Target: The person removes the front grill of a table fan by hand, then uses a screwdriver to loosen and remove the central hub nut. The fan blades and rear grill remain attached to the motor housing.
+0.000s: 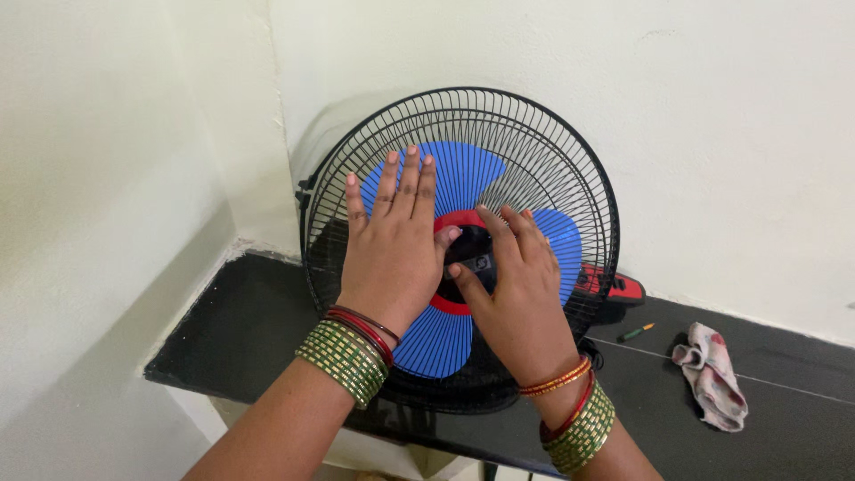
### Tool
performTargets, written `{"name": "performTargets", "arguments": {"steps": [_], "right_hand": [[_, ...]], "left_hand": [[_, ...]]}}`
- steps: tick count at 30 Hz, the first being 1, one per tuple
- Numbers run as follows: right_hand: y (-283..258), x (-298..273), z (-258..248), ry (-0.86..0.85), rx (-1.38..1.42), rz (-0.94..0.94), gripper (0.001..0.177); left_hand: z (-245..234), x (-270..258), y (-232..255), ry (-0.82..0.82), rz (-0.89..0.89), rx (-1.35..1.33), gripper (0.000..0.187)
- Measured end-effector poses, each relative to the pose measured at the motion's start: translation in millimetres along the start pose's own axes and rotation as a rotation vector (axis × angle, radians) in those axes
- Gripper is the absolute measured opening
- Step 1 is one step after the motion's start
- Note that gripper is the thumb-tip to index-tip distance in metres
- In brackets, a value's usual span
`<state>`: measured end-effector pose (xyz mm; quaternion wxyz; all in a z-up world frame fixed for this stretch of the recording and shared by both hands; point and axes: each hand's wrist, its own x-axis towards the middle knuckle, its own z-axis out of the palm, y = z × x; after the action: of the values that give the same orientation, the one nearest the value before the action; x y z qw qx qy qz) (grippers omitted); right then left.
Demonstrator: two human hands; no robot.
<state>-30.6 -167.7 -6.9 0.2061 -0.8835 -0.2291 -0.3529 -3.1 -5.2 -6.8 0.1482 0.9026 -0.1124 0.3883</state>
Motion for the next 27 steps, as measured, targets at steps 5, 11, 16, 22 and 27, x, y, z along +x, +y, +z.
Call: {"name": "performTargets", "arguments": {"steps": [5,11,16,22,27], "right_hand": [[5,-10,-4,-0.017,-0.028,0.026,0.067],[17,-21,-10,-0.035,-0.053,0.069,0.069],[31,-26,-20,-0.005,-0.091,0.089,0.067],[53,-30,-39,0.017,-0.081,0.114,0.067],[78,-38,-55,0.015,-0.077,0.156,0.067]], "left_hand": [[2,-7,10,-0.016,0.011,-0.023,0.074],[8,-7,26,-0.039,0.04,-0.066,0.075],[14,-1,42,-0.046,0.078,-0.097,0.074],[25,7,73,-0.048,0.121,-0.096,0.072],[39,12,105,-0.057,0.158,-0.1,0.074]]}}
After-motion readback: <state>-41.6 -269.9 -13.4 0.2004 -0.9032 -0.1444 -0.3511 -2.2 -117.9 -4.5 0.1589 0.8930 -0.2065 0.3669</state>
